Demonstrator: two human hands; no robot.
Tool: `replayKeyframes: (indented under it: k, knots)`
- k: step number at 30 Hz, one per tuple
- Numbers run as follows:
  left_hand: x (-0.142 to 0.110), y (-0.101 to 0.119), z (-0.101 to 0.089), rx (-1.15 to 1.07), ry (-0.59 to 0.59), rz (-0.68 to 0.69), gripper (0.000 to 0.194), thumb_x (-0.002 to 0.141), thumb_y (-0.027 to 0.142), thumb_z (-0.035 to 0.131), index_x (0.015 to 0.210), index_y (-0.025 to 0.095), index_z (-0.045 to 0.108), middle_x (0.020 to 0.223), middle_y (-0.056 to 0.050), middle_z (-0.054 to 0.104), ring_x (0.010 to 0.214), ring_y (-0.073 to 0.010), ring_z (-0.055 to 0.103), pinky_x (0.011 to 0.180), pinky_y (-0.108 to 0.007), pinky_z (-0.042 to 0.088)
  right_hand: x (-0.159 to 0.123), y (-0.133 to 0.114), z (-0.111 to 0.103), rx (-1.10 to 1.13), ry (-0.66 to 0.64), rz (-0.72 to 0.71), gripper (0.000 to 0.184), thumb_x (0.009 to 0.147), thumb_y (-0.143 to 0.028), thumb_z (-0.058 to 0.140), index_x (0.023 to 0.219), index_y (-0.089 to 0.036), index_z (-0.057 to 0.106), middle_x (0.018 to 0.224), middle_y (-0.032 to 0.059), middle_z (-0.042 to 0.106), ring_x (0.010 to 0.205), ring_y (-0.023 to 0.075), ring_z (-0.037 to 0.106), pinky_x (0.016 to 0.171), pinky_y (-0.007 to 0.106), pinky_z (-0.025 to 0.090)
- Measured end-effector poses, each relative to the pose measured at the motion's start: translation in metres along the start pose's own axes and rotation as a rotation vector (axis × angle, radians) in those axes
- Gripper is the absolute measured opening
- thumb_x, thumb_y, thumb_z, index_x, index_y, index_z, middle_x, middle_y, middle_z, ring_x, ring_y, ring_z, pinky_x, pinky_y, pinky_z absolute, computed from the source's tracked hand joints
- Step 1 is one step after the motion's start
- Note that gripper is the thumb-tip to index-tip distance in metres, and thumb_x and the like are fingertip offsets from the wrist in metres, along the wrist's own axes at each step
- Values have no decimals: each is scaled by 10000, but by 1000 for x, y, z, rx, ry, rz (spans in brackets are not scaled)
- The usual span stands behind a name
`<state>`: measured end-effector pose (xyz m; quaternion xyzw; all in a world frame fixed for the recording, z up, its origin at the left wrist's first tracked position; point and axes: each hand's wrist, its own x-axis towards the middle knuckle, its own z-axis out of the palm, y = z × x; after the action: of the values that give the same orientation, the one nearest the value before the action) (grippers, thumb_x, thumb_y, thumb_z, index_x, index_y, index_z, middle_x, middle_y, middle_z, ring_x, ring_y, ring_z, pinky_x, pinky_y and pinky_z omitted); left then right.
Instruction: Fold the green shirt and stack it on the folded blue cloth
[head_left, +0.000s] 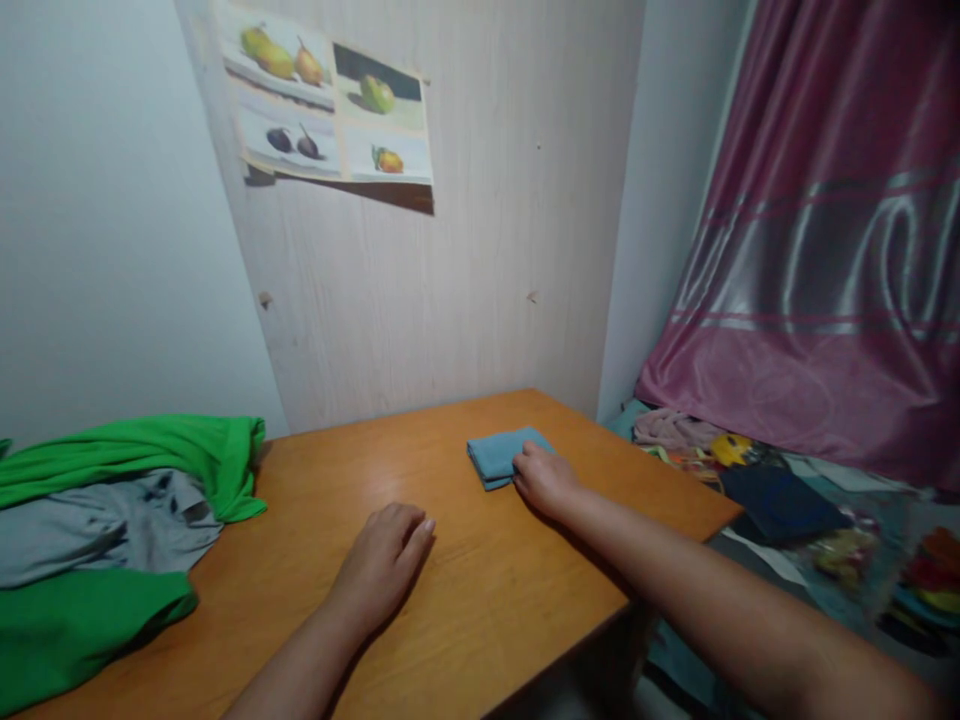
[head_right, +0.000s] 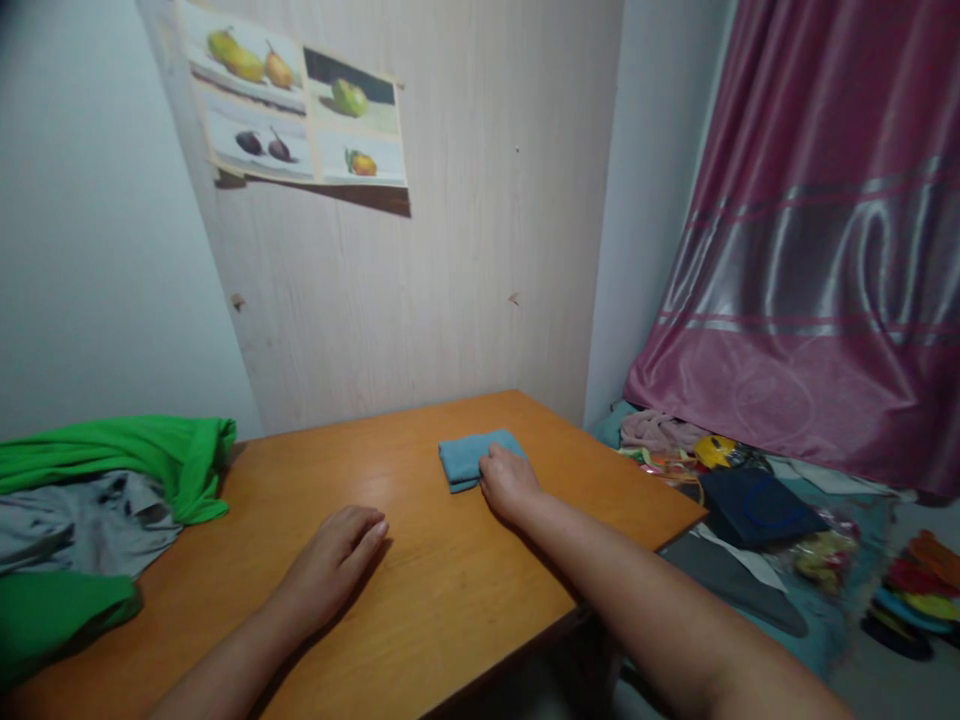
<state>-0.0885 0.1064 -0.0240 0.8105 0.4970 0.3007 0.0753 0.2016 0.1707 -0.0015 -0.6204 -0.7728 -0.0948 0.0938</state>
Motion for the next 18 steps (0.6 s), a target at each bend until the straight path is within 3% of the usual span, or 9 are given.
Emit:
replayKeyframes:
  k: [10, 18]
  knots:
    - [-3, -3, 3, 46, -59, -57, 371, 999, 495, 416, 984, 228, 673, 1043, -80, 695, 996, -249, 653, 936, -435, 516, 88, 43, 31, 26, 5, 174, 388, 975, -186, 378, 1166, -151, 713, 1250, 180, 625, 1069, 277, 610, 868, 349, 455]
    - [-8, -7, 2, 113, 9, -84, 346, 951, 531, 479, 1088, 298, 697, 1166, -51, 724, 1100, -272, 671, 979, -458, 553, 144, 68, 53, 79, 15, 219, 448, 973, -149, 340, 1242, -147, 698, 1314, 194, 603, 1121, 287, 585, 917, 369, 432]
